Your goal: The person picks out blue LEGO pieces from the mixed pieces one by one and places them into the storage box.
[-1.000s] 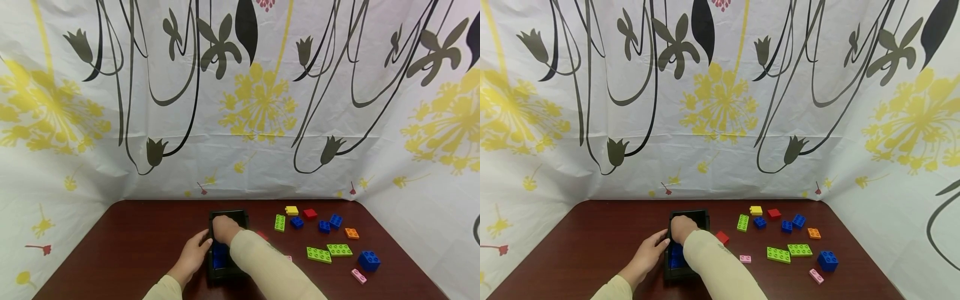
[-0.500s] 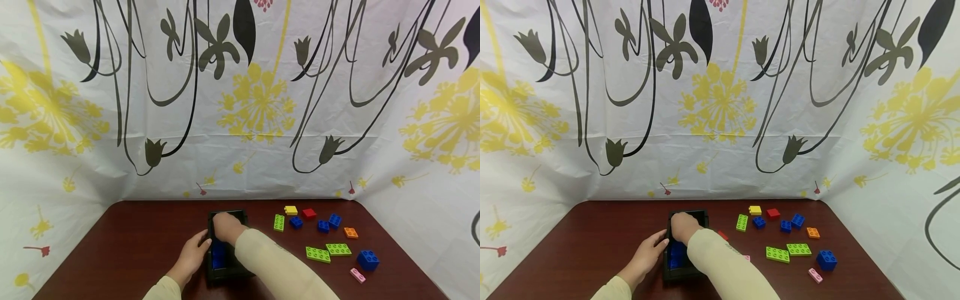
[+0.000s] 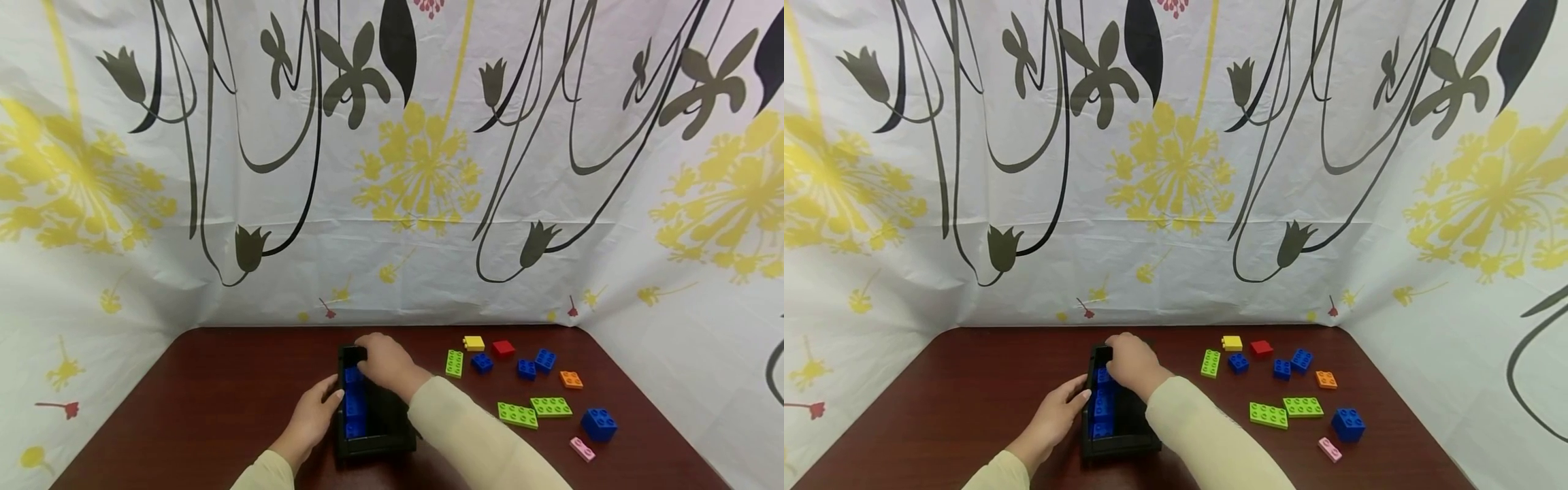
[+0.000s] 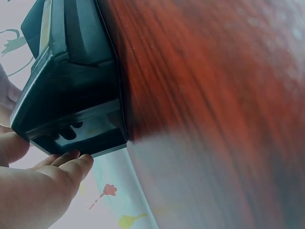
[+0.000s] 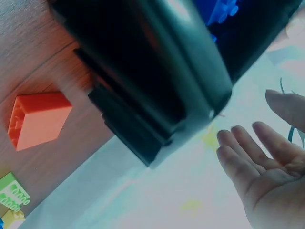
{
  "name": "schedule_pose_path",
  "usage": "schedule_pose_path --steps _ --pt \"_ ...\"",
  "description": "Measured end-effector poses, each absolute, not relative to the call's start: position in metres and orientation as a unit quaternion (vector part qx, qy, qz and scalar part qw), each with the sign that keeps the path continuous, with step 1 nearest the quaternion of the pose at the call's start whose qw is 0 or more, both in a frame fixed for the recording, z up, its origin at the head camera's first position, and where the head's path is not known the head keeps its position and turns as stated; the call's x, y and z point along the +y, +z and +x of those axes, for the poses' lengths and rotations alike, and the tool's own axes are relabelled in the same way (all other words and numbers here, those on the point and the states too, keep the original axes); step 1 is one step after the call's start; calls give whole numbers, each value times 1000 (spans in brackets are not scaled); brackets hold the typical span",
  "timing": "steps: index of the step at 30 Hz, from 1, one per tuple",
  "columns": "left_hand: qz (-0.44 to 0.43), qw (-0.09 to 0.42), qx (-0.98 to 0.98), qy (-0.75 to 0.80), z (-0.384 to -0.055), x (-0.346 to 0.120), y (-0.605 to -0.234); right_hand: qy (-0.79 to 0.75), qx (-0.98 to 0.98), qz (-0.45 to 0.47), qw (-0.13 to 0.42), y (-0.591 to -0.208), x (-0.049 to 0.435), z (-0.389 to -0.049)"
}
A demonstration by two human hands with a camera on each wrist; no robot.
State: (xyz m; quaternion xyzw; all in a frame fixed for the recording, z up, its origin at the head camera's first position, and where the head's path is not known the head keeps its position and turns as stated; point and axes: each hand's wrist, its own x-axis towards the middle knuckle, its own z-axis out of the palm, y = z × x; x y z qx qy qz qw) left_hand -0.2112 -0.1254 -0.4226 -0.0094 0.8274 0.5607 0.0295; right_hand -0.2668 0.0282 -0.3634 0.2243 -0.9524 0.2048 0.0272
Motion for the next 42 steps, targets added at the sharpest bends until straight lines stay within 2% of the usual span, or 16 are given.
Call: schedule_pose_path --steps 12,23,42 --pt "-5 7 833 553 -209 -124 -424 300 -927 192 115 -353 64 -266" --pt "-5 2 835 551 -210 -123 -427 337 -915 144 168 -369 102 -277" --pt "-10 6 830 557 -209 -122 -426 259 -955 55 136 -403 165 -296"
